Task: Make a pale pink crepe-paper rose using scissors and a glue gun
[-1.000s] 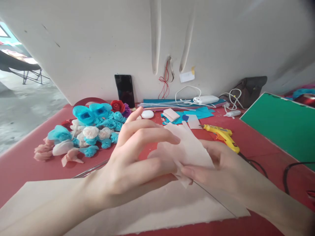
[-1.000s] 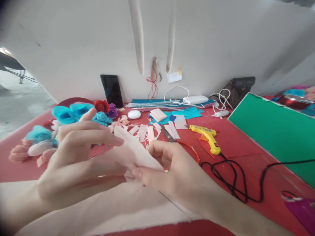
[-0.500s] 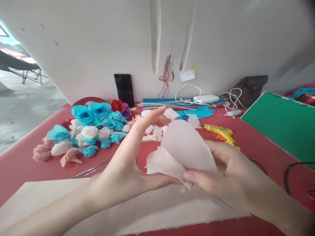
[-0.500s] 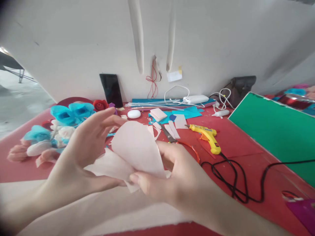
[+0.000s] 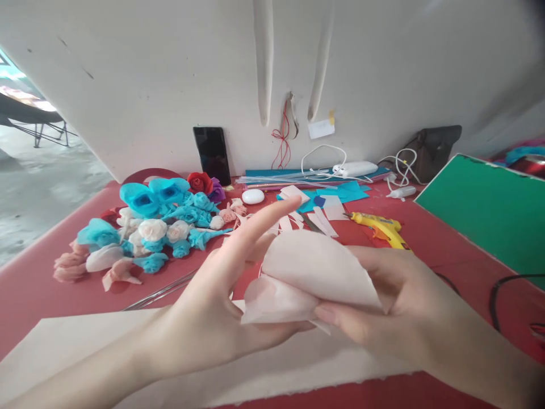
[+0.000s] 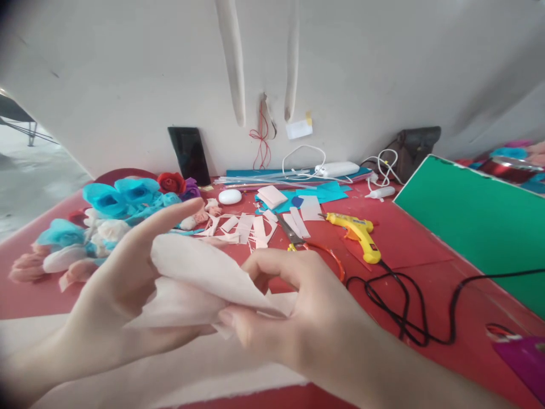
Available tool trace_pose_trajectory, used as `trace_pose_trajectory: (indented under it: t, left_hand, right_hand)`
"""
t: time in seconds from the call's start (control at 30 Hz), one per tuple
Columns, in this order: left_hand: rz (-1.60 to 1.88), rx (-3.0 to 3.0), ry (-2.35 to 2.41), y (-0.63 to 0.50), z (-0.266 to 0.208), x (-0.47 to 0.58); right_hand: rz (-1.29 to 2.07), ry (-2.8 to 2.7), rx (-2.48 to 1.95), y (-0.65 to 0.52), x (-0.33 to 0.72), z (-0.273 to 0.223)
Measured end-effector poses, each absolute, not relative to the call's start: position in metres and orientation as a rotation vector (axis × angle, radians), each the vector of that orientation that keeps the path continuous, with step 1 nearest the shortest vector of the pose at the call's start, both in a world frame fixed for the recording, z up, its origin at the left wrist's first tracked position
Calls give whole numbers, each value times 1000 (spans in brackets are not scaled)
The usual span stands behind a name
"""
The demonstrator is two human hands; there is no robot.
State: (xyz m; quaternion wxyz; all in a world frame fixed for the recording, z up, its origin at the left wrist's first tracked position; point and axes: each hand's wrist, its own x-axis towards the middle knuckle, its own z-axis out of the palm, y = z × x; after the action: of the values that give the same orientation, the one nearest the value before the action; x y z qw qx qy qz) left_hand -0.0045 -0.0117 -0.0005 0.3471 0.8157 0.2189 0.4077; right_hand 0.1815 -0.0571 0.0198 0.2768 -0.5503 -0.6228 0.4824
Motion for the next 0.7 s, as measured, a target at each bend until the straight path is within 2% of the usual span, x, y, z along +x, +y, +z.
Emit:
trace_pose_trajectory:
  t: [0.23,0.37,0.7]
  left_hand:
    - [1124,2325,581,-14,1,-6]
    - [1115,2511,555,-16,2,-7]
    - [1041,2352,632,-14,0,-7]
  right_hand:
    - [1104,-1773,-1426,-61,184,23]
    - [1177,-1803,-1502,-61,184,33]
    - [1306,-1779,-1409,-57,188,21]
